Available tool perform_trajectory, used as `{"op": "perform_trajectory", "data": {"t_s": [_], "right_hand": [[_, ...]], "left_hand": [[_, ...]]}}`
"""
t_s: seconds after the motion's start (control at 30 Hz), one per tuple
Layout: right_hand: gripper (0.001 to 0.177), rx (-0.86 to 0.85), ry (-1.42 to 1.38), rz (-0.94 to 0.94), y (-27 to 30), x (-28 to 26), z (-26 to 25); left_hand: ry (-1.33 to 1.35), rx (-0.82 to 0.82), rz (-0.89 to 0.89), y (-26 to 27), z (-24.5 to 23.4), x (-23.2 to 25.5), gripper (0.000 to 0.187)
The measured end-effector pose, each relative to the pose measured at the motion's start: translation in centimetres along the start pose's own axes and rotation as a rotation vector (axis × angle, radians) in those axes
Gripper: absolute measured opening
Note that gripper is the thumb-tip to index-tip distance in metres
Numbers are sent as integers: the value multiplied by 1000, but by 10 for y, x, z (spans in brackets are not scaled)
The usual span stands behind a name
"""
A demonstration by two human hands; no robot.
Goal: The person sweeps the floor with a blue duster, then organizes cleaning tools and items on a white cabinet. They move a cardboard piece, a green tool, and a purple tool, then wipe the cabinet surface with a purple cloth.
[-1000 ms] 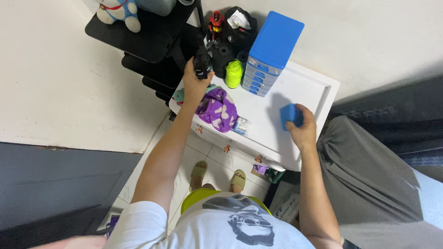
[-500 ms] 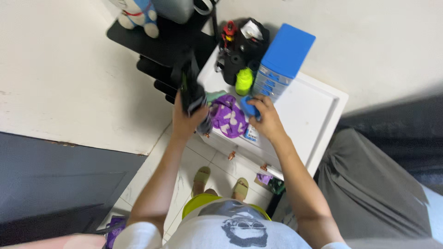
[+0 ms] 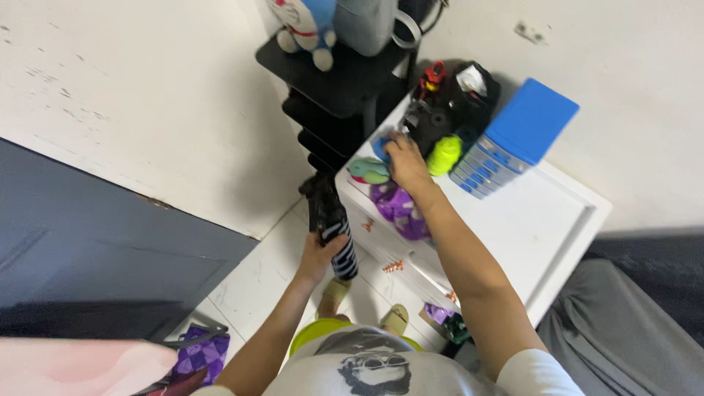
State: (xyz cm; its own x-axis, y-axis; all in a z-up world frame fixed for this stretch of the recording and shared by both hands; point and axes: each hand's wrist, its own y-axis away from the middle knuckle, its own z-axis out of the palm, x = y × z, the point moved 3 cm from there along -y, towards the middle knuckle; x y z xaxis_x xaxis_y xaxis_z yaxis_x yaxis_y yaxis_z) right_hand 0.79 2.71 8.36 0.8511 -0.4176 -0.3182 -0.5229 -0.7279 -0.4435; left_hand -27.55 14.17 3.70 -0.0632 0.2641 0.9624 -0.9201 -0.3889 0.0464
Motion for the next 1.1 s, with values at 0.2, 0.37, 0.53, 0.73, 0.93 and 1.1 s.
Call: {"op": "perform_trajectory", "data": {"t_s": [0.2,0.37,0.53,0.73,0.93,1.1], "right_hand": [[28,53,263,147,-2,9,25],[29,122,-350,515,21,-35,-24],[61,101,-1590,472,103,-83,-64],[82,138,-1704,508,165,-103,-128],[59,556,-1303,1041,266,-91,-185],[40,493,-850,1322,321,-41,-201]], "left_hand": [[-30,4,-62,-8,-12,22,39],[18,-151,65,-44,22,37,54],[-31,-520,69,-51,62,29,70],[358,-1089,-438,-24,133,-1,72],[-702,-969,-62,-5,194,15,48],[-1055,-401,467,-81,169,43,50]]}}
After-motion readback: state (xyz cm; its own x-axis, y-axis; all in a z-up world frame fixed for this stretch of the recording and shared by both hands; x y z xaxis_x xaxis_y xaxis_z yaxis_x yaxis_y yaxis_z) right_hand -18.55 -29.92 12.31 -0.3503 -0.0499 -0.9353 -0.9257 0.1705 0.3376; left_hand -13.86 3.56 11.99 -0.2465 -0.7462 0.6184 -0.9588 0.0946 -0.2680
